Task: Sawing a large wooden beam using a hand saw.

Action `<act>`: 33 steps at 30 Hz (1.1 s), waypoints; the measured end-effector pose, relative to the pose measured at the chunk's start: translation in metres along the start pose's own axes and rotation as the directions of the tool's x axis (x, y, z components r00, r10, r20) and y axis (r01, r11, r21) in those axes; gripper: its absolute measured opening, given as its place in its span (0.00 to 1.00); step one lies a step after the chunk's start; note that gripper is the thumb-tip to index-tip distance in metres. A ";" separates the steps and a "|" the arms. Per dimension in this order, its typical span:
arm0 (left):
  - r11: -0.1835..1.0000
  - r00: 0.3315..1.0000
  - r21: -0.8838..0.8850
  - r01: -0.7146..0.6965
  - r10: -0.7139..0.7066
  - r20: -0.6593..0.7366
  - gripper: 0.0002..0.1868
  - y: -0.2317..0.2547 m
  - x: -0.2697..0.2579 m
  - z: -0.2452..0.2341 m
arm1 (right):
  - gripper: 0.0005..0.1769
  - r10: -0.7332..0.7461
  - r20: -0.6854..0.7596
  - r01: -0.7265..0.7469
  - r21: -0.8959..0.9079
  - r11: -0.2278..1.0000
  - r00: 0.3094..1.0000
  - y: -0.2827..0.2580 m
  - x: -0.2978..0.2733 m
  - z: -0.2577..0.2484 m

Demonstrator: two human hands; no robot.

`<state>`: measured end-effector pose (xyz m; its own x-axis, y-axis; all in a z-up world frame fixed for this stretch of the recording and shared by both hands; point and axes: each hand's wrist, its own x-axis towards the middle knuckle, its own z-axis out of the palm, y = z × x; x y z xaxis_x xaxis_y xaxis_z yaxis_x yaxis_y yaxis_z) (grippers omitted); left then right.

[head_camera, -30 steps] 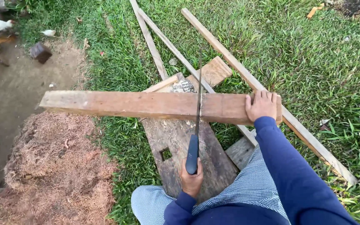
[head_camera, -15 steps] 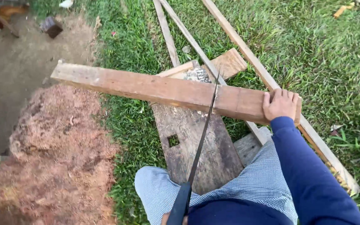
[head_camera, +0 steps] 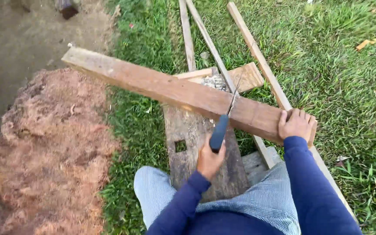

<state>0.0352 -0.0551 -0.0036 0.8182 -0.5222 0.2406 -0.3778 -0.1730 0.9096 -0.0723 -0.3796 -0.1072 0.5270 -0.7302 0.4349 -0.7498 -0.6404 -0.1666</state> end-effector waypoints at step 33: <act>0.992 0.996 0.106 0.071 -0.065 -0.058 0.16 -0.034 -0.149 -0.099 | 0.25 0.006 0.012 -0.005 -0.030 1.000 1.000 -0.001 0.012 0.009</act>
<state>-0.0308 0.1110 -0.0368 0.8646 -0.4608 0.2001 -0.3627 -0.2971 0.8833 -0.0622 -0.3899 -0.1098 0.5276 -0.7366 0.4231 -0.7643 -0.6290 -0.1421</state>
